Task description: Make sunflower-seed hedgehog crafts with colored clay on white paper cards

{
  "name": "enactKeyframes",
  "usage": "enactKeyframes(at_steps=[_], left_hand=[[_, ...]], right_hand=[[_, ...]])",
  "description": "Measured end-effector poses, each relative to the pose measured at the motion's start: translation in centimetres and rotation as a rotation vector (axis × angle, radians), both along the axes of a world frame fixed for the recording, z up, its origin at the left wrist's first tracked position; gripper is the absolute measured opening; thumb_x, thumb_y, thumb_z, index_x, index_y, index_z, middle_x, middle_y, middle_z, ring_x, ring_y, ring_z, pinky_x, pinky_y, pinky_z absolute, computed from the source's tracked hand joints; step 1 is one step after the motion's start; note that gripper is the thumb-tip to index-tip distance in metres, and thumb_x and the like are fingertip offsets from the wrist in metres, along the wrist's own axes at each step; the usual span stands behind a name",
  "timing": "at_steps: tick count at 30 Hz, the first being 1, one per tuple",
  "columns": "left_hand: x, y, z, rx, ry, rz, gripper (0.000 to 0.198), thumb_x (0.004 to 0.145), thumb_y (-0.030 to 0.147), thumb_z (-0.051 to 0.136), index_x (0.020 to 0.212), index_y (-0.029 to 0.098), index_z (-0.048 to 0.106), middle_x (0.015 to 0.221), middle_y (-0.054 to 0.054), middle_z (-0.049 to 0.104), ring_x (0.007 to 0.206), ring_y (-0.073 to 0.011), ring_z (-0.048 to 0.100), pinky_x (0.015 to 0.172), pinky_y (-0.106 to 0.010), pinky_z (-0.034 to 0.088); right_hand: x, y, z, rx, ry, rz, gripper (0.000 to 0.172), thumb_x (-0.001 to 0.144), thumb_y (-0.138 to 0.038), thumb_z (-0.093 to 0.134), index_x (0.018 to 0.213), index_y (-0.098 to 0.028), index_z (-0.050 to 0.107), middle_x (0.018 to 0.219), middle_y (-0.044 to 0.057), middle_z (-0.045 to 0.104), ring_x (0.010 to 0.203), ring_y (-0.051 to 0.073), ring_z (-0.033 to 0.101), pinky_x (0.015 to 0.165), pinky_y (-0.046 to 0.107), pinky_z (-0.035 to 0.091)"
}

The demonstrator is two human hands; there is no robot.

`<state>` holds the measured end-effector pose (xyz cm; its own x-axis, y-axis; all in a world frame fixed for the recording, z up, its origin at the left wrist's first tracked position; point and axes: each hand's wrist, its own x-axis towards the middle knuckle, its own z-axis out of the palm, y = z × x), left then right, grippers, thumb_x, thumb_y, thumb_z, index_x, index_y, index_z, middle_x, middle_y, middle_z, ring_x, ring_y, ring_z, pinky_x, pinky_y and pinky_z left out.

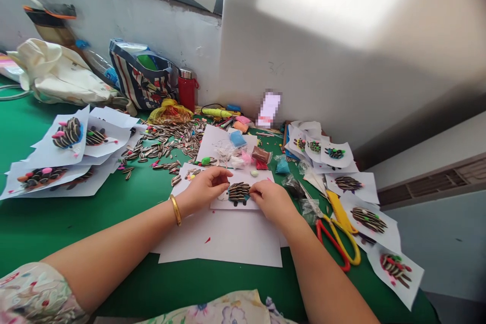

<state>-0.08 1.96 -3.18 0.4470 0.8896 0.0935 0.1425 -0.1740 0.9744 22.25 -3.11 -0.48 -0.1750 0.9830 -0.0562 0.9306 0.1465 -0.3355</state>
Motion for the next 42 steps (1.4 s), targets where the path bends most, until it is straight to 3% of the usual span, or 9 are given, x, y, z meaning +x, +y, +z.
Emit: enactKeyframes(at_steps=[5, 9, 13, 17, 24, 27, 31, 36, 42], left_hand=[[-0.1, -0.1, -0.1, 0.083, 0.064, 0.012, 0.032, 0.077, 0.024, 0.060, 0.108, 0.018, 0.067, 0.091, -0.005, 0.065, 0.082, -0.0167, 0.062, 0.071, -0.029, 0.053], [0.0, -0.3, 0.2, 0.047, 0.059, -0.015, 0.034, 0.079, 0.025, 0.059, 0.112, 0.018, 0.066, 0.090, -0.006, 0.067, 0.082, -0.0169, 0.064, 0.072, -0.029, 0.053], [0.2, -0.9, 0.5, 0.076, 0.085, -0.109, 0.036, 0.081, 0.026, 0.061, 0.116, 0.019, 0.063, 0.084, -0.003, 0.068, 0.075, -0.0155, 0.064, 0.068, -0.028, 0.053], [0.3, -1.5, 0.8, 0.161, 0.149, -0.164, 0.035, 0.084, 0.027, 0.062, 0.119, 0.022, 0.062, 0.083, -0.002, 0.070, 0.075, -0.0154, 0.064, 0.071, -0.028, 0.052], [0.2, -1.8, 1.5, 0.212, 0.194, -0.163, 0.032, 0.086, 0.027, 0.060, 0.118, 0.022, 0.063, 0.082, -0.002, 0.069, 0.075, -0.0157, 0.064, 0.071, -0.028, 0.051], [-0.1, -1.5, 1.5, 0.238, 0.207, -0.106, 0.032, 0.086, 0.027, 0.058, 0.118, 0.022, 0.063, 0.083, -0.002, 0.068, 0.075, -0.0160, 0.062, 0.070, -0.028, 0.051], [-0.7, -0.6, 1.0, 0.333, 0.288, -0.009, 0.029, 0.087, 0.030, 0.057, 0.112, 0.021, 0.065, 0.101, -0.007, 0.069, 0.089, -0.0204, 0.063, 0.078, -0.033, 0.052], [-0.9, 0.0, 0.6, 0.413, 0.394, 0.010, 0.023, 0.085, 0.029, 0.058, 0.104, 0.022, 0.069, 0.109, -0.008, 0.070, 0.104, -0.0253, 0.062, 0.093, -0.040, 0.049], [-0.8, 0.0, 0.5, 0.408, 0.444, -0.002, 0.024, 0.085, 0.027, 0.057, 0.105, 0.021, 0.069, 0.110, -0.008, 0.070, 0.105, -0.0257, 0.062, 0.094, -0.040, 0.048]], right_hand=[[0.1, -0.1, 0.0, 0.038, 0.028, 0.016, 0.016, 0.090, -0.021, 0.057, 0.088, -0.023, 0.073, 0.087, 0.004, 0.068, 0.083, 0.017, 0.060, 0.070, 0.026, 0.038], [-0.3, -0.5, 0.3, 0.154, 0.118, 0.015, 0.017, 0.091, -0.020, 0.055, 0.090, -0.021, 0.072, 0.087, 0.005, 0.067, 0.085, 0.019, 0.059, 0.074, 0.028, 0.041], [-1.2, -1.2, 0.3, 0.238, 0.315, 0.138, 0.019, 0.094, -0.025, 0.054, 0.106, -0.022, 0.068, 0.092, 0.005, 0.069, 0.087, 0.020, 0.060, 0.079, 0.030, 0.044], [-2.3, -1.7, -0.3, 0.214, 0.450, 0.231, 0.019, 0.095, -0.025, 0.053, 0.107, -0.024, 0.068, 0.098, 0.005, 0.071, 0.091, 0.020, 0.063, 0.083, 0.032, 0.047], [-2.6, -1.7, -0.5, 0.155, 0.565, 0.203, 0.016, 0.090, -0.019, 0.058, 0.098, -0.025, 0.070, 0.095, 0.002, 0.072, 0.087, 0.016, 0.063, 0.078, 0.027, 0.047], [-1.7, -1.3, 0.1, 0.144, 0.548, 0.126, 0.015, 0.087, -0.019, 0.058, 0.095, -0.024, 0.070, 0.092, 0.002, 0.071, 0.084, 0.016, 0.062, 0.073, 0.027, 0.046], [0.1, -0.7, 0.6, 0.101, 0.437, -0.020, 0.012, 0.084, -0.021, 0.059, 0.089, -0.023, 0.070, 0.087, 0.002, 0.070, 0.080, 0.017, 0.061, 0.070, 0.027, 0.044], [1.0, -0.5, 0.4, 0.002, 0.288, -0.017, 0.015, 0.083, -0.019, 0.056, 0.084, -0.024, 0.070, 0.083, 0.000, 0.069, 0.074, 0.016, 0.059, 0.065, 0.025, 0.041], [0.1, -0.5, 0.2, 0.023, 0.149, 0.027, 0.014, 0.083, -0.018, 0.056, 0.084, -0.023, 0.069, 0.085, 0.002, 0.068, 0.076, 0.015, 0.058, 0.065, 0.024, 0.037]])
